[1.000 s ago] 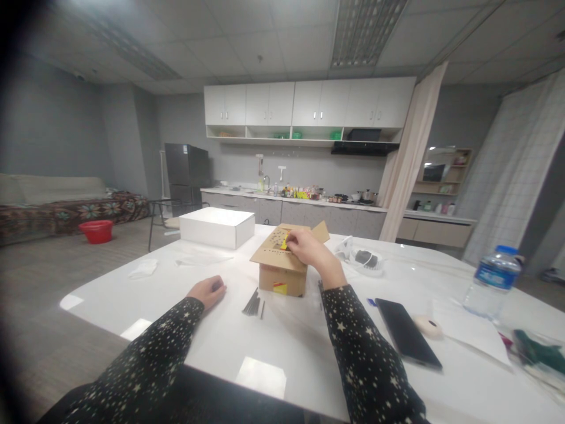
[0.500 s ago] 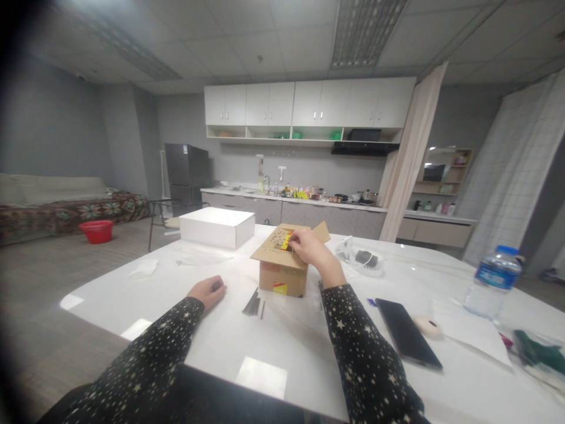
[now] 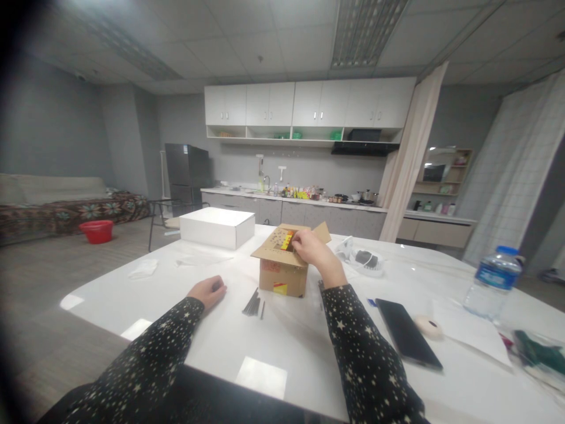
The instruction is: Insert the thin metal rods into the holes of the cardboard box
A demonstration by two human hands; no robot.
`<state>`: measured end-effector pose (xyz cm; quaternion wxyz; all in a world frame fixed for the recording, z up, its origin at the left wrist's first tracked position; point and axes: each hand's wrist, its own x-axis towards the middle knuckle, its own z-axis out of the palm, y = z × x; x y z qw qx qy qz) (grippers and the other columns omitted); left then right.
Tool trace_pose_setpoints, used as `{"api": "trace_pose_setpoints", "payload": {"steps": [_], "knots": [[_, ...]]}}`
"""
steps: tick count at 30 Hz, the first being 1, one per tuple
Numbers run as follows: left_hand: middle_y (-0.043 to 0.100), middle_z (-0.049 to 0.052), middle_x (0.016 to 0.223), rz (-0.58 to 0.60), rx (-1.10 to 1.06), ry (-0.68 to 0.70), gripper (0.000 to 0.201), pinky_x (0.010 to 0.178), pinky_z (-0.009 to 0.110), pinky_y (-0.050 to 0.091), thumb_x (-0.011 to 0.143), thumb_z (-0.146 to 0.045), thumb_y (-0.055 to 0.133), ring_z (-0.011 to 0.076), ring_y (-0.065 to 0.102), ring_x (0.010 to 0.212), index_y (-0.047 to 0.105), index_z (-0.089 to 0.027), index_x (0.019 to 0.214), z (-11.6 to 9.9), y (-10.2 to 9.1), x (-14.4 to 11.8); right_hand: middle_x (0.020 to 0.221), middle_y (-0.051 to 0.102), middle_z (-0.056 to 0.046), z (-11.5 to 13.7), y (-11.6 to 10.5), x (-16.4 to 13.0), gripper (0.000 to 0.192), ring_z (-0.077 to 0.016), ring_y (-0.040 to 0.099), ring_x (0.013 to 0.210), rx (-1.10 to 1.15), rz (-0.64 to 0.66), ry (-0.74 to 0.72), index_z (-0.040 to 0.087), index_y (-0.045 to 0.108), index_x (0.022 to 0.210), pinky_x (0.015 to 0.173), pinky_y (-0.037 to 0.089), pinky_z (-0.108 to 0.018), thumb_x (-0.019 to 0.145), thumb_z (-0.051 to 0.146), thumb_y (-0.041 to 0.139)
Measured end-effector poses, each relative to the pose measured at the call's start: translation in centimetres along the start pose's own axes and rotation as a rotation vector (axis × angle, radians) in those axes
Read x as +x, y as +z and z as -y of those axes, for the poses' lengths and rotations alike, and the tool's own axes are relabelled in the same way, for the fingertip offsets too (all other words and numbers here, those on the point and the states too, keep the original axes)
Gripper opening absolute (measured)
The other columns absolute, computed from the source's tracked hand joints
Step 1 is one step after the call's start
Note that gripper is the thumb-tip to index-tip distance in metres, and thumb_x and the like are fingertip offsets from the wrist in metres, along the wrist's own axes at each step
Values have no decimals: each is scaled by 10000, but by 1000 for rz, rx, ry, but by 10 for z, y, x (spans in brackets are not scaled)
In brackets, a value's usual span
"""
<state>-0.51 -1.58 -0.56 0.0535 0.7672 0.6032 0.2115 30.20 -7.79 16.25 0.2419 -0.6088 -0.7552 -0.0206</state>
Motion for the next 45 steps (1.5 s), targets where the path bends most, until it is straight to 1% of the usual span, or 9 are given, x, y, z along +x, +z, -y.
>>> {"api": "trace_pose_setpoints", "payload": {"steps": [4,11,18,23,29,40,45], "knots": [[629,9,735,-4,-9,4,198,663,255,382,794,-377,465,160,550,685,576,-216,763,0,0,0,854,713,-78,0,-4,-2,228,-170,620,785,-37,5,-1,138,692,798,609,382,-208,817,137,465],[633,13,734,1,-19,-14,200,663,259,388,788,-373,468,162,547,684,583,-213,755,-5,-6,-3,886,712,-81,-3,-7,-3,231,-176,616,819,-88,15,-9,147,712,844,646,388,-217,811,147,484],[640,20,753,11,-18,-13,203,677,265,391,793,-366,456,170,556,703,581,-210,762,-6,-7,-3,876,709,-82,-8,-8,-2,226,-173,611,806,-98,41,-17,157,722,845,645,389,-221,803,147,500],[636,13,739,12,-20,-19,188,669,255,392,787,-358,471,164,554,694,580,-209,747,-6,-7,-3,864,710,-79,-10,-10,-2,219,-168,615,796,-56,68,-5,151,725,829,667,406,-216,787,125,513],[630,14,741,-1,-8,0,195,666,257,389,793,-369,464,167,558,695,575,-212,758,-2,-3,0,916,712,-68,-8,-14,-4,224,-167,614,808,-54,75,0,161,732,833,659,412,-210,761,94,531],[626,17,734,7,-14,-1,197,657,256,378,791,-363,463,163,550,688,579,-207,759,-2,-4,-1,837,711,-46,-3,-18,-8,207,-149,604,740,-13,118,-22,159,721,803,586,392,-211,739,98,534],[628,18,739,9,-24,-6,216,666,266,383,785,-382,456,169,547,691,582,-208,765,-1,-4,-1,849,711,-41,2,-19,-11,187,-151,608,762,-22,125,-31,167,718,811,599,393,-210,759,126,543]]}}
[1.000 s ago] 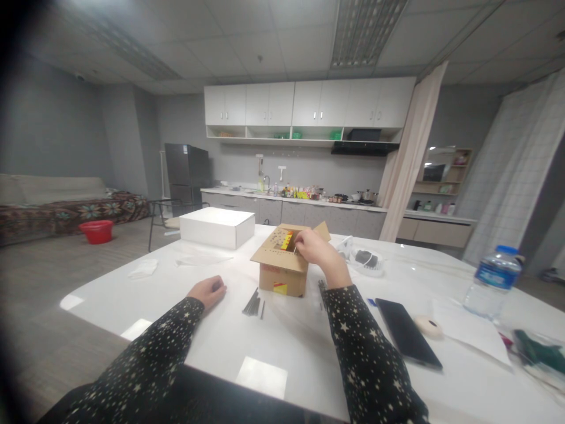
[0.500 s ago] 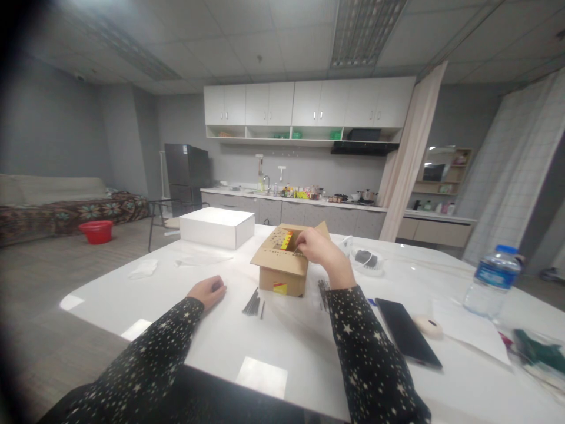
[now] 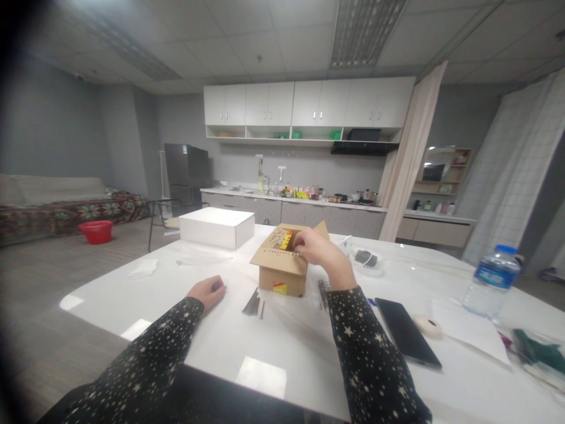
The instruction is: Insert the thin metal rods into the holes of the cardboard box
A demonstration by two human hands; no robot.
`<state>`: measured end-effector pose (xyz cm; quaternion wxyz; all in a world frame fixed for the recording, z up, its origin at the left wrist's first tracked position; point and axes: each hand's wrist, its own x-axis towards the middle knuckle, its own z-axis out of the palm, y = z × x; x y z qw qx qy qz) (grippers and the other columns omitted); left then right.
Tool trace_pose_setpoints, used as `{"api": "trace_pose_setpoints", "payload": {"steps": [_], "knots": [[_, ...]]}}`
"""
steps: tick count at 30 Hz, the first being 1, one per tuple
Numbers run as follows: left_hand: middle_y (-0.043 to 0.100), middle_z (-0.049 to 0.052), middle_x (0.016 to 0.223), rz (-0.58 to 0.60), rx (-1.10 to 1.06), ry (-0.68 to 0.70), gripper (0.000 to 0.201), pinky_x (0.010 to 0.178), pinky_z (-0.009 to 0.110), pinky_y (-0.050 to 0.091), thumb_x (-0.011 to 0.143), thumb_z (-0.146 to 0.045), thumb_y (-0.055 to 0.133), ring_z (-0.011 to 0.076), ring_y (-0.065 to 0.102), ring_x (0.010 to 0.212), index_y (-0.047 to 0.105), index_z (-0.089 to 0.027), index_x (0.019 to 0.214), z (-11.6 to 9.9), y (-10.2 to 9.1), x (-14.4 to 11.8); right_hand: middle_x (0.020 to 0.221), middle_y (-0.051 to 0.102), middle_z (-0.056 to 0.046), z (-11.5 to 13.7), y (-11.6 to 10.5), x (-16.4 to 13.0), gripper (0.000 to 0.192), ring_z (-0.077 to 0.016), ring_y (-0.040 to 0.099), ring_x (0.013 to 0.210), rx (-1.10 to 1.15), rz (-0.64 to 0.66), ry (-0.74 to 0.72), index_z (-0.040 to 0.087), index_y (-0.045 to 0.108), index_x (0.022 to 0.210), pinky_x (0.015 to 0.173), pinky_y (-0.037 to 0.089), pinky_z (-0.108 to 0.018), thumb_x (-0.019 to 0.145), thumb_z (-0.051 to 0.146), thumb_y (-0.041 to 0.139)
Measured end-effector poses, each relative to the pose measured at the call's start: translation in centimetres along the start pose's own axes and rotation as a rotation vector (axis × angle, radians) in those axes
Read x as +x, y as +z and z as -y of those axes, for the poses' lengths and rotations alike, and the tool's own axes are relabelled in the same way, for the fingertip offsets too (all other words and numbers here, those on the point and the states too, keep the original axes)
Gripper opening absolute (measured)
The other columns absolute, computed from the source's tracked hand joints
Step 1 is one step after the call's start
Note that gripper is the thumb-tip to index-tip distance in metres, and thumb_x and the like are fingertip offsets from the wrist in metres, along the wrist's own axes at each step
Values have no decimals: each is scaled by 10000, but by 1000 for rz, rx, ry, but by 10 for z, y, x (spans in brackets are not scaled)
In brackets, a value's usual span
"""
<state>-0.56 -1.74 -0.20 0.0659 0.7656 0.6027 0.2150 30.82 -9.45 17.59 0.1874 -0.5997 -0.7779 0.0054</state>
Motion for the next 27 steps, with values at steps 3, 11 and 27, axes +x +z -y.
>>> {"api": "trace_pose_setpoints", "payload": {"steps": [3,11,27], "knots": [[630,16,737,-1,1,4,215,668,262,384,784,-380,460,168,551,697,586,-207,765,1,1,1,872,708,-49,4,1,0,181,-154,606,779,-10,-21,-21,165,717,819,623,398,-210,774,147,543],[625,14,730,2,39,8,205,656,255,373,794,-368,447,162,550,690,573,-209,769,0,2,1,880,702,-49,5,5,4,185,-158,605,784,-14,-54,-49,171,700,835,627,398,-214,801,157,519],[630,16,742,-4,24,10,205,669,255,382,792,-366,451,164,554,698,582,-208,774,-1,0,-1,826,689,-55,-2,11,7,106,-166,598,762,-7,-60,-7,166,648,753,591,373,-231,798,198,556]]}}
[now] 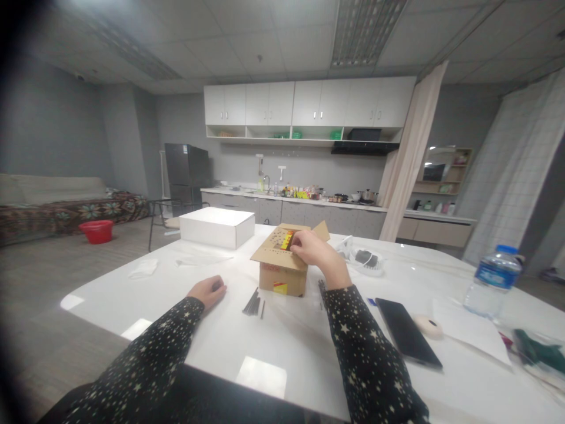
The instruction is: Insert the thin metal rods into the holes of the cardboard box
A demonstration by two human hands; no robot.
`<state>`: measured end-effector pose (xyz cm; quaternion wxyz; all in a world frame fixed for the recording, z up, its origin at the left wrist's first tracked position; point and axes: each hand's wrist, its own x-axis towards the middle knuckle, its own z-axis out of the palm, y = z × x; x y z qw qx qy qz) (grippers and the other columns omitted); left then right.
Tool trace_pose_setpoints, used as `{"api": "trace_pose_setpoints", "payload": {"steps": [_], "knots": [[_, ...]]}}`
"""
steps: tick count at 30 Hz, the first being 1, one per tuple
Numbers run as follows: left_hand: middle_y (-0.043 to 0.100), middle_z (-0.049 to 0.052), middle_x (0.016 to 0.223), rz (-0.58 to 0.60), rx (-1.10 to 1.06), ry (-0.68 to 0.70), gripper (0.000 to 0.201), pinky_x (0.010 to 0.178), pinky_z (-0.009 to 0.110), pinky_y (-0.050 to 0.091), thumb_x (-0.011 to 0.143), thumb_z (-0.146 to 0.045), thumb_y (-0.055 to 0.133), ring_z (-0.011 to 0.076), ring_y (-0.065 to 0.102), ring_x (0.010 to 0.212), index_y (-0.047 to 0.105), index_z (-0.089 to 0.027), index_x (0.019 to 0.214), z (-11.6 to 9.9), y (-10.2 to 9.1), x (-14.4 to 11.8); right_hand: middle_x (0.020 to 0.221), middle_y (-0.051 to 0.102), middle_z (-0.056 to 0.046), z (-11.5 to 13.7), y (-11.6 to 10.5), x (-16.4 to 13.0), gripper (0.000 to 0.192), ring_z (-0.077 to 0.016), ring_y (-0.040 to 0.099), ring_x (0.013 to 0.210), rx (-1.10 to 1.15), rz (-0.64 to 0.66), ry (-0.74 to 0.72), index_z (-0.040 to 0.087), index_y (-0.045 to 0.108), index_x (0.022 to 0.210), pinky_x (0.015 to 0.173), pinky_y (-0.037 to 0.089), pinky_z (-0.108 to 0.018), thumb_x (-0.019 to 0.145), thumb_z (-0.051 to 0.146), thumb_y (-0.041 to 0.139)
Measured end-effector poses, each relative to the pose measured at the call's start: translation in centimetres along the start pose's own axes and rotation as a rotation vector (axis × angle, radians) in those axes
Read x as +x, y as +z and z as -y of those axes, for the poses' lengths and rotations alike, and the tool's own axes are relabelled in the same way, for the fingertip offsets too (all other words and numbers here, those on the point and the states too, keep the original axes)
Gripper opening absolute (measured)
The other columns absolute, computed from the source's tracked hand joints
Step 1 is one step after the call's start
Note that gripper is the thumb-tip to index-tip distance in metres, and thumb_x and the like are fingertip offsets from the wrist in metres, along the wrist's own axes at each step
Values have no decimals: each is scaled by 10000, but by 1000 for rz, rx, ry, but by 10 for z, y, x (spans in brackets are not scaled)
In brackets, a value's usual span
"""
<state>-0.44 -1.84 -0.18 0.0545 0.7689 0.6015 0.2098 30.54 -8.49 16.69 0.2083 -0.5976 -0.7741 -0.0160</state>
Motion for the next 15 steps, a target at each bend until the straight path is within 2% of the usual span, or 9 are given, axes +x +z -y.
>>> {"api": "trace_pose_setpoints", "payload": {"steps": [15], "knots": [[634,16,737,-10,-3,5,215,665,266,388,789,-384,450,172,562,695,578,-213,765,4,5,3,797,677,-54,2,-3,-1,150,-135,566,674,54,-113,0,163,623,787,565,350,-220,842,205,490]]}}
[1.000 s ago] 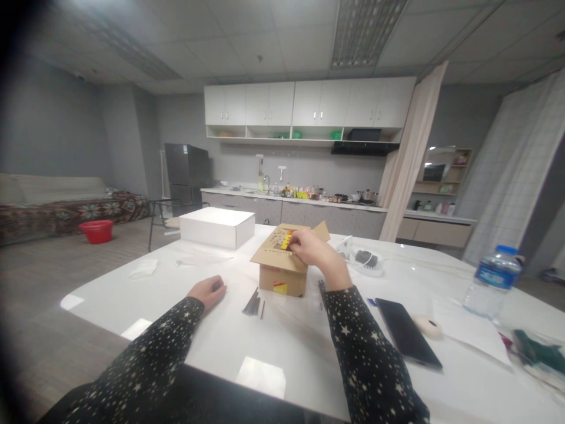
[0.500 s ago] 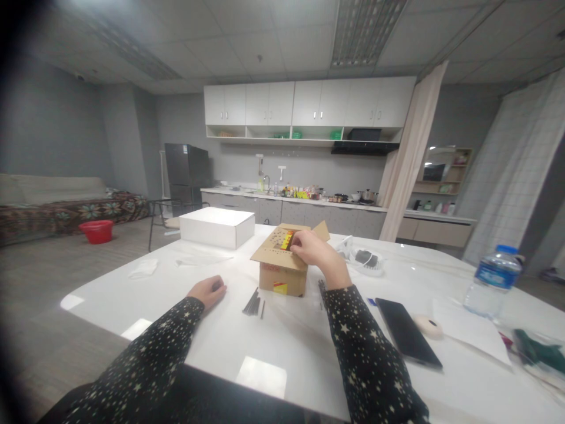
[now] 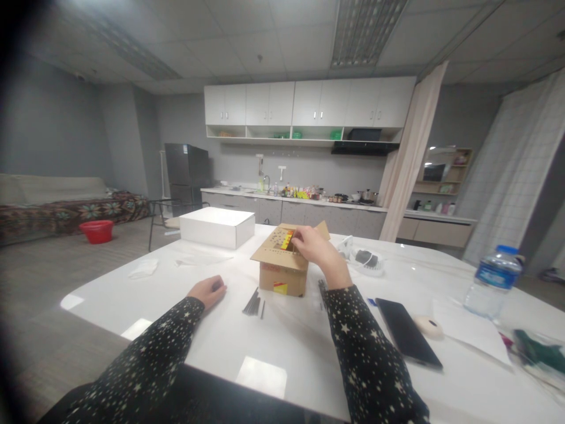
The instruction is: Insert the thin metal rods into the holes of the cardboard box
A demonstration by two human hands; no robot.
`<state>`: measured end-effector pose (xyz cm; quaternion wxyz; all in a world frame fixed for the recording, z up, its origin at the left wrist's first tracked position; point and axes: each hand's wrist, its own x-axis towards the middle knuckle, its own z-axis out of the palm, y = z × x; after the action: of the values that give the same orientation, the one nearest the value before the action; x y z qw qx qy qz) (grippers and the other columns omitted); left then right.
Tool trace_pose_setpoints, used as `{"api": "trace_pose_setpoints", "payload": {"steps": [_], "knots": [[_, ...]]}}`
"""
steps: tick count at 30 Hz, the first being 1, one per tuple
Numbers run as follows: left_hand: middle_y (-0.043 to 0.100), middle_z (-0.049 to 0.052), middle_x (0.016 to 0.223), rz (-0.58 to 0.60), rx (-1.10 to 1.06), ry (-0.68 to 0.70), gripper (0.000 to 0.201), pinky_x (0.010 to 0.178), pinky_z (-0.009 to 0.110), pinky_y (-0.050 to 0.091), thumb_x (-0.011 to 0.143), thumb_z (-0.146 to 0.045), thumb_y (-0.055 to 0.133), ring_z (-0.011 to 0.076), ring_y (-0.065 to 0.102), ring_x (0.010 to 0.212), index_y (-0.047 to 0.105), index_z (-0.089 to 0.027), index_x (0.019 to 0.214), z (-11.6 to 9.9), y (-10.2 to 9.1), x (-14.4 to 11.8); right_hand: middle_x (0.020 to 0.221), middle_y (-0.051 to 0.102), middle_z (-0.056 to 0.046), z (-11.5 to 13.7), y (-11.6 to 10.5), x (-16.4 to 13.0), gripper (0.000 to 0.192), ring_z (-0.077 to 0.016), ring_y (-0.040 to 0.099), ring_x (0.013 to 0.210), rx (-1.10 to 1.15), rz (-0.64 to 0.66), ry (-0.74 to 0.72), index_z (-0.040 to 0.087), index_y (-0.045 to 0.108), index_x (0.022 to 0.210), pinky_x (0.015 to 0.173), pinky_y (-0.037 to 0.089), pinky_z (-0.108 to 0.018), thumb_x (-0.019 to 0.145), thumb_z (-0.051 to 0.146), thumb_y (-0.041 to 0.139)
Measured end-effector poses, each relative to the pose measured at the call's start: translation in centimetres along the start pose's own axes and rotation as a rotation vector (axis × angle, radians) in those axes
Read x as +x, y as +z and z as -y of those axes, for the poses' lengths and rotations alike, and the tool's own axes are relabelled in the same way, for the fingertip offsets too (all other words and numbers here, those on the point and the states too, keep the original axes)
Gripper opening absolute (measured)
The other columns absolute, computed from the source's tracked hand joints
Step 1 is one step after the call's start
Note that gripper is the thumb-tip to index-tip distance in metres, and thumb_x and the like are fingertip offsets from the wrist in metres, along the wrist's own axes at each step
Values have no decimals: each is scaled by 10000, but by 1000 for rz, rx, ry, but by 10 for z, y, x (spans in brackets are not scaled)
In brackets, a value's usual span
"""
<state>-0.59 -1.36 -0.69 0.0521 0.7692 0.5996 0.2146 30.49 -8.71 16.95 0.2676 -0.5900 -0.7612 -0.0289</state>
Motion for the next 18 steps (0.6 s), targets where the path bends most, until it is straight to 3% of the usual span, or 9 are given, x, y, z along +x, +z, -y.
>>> {"api": "trace_pose_setpoints", "payload": {"steps": [10,18], "knots": [[640,21,748,16,-12,-15,215,685,272,396,794,-376,449,175,560,705,581,-209,769,-7,-8,-5,848,671,-64,0,-1,0,166,-146,574,734,-14,-129,-13,155,620,837,623,368,-235,860,250,485],[635,14,738,2,-28,-12,199,673,265,389,792,-370,471,165,549,687,585,-209,761,-4,-4,-3,855,681,-66,7,-8,-4,167,-152,587,753,25,-144,-12,159,637,851,636,385,-241,851,244,493]]}}
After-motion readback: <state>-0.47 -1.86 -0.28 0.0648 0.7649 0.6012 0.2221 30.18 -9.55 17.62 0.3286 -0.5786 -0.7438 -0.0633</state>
